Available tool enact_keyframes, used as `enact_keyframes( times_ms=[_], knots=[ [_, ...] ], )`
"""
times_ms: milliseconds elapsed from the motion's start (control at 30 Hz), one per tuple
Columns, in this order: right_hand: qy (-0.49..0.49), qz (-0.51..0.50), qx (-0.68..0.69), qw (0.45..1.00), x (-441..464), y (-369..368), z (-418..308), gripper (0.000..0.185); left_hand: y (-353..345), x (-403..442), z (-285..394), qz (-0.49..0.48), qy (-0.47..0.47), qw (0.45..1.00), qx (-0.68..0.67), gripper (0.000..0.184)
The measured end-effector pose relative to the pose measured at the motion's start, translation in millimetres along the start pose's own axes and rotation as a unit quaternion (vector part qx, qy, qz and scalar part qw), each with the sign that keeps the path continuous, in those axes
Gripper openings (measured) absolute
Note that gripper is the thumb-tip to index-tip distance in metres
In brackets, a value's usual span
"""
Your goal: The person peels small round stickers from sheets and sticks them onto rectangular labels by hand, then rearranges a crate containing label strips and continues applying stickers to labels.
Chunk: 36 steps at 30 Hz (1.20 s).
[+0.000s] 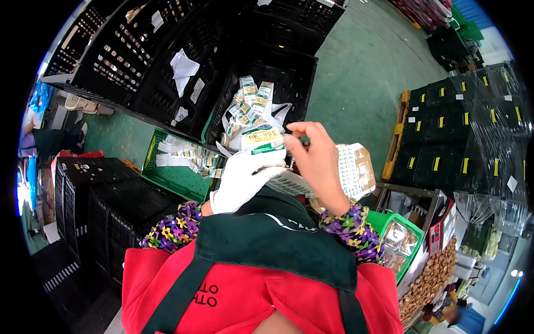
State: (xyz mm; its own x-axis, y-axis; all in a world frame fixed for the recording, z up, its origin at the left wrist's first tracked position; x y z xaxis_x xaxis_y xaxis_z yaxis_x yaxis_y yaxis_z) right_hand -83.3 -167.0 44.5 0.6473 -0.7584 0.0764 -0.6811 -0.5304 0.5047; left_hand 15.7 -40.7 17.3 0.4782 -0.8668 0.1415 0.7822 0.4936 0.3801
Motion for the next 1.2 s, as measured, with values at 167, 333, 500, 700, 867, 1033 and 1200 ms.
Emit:
enact_keyframes(
  times_ms=[167, 333, 500, 700, 867, 1033, 1200],
  knots=[
    [-0.145, -0.216, 0.237, 0.936, 3.4, -11.9, 19.2, 0.024, -1.4, 0.8, 9.2, -0.039, -0.120, 0.988, 0.094, 0.013],
    [-0.125, -0.054, 0.420, 0.897, 42.5, 5.5, 16.8, 0.018, -21.7, -12.6, -0.3, -0.139, -0.063, 0.988, 0.032, 0.013],
    [-0.150, 0.060, 0.337, 0.927, 29.3, 18.7, 15.4, 0.020, -15.3, -13.9, -13.5, -0.113, 0.050, 0.992, -0.029, 0.014],
    [-0.069, -0.065, 0.396, 0.914, -13.7, -13.6, 17.9, 0.030, -0.7, -0.9, -3.9, -0.079, 0.097, 0.992, -0.019, 0.014],
    [0.084, -0.052, 0.155, 0.983, -13.5, -9.0, 1.4, 0.023, 2.6, -0.4, 5.0, -0.033, 0.051, 0.998, -0.004, 0.009],
    [-0.094, -0.047, 0.265, 0.959, -5.3, -8.8, 32.2, 0.022, 6.2, 0.1, 2.3, -0.017, 0.025, 0.999, -0.024, 0.011],
    [0.090, -0.125, 0.055, 0.986, -19.1, 3.1, 2.7, 0.017, 11.6, 5.3, -4.4, 0.029, 0.082, 0.992, -0.091, 0.014]
  ],
)
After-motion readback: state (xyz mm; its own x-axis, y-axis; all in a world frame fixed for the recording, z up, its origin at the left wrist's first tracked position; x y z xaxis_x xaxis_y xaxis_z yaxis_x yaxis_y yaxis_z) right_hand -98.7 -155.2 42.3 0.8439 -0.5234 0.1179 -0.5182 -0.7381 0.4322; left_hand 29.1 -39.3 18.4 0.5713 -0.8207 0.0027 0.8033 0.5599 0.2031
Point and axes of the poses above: each hand's wrist, its own x-axis towards the middle knuckle, its own y-axis out of the back of the hand, z = x × y, the point moved 4 cm from there along x, towards the middle knuckle, and after that the axes turned 6 degrees about x, right-handed, at the moved point
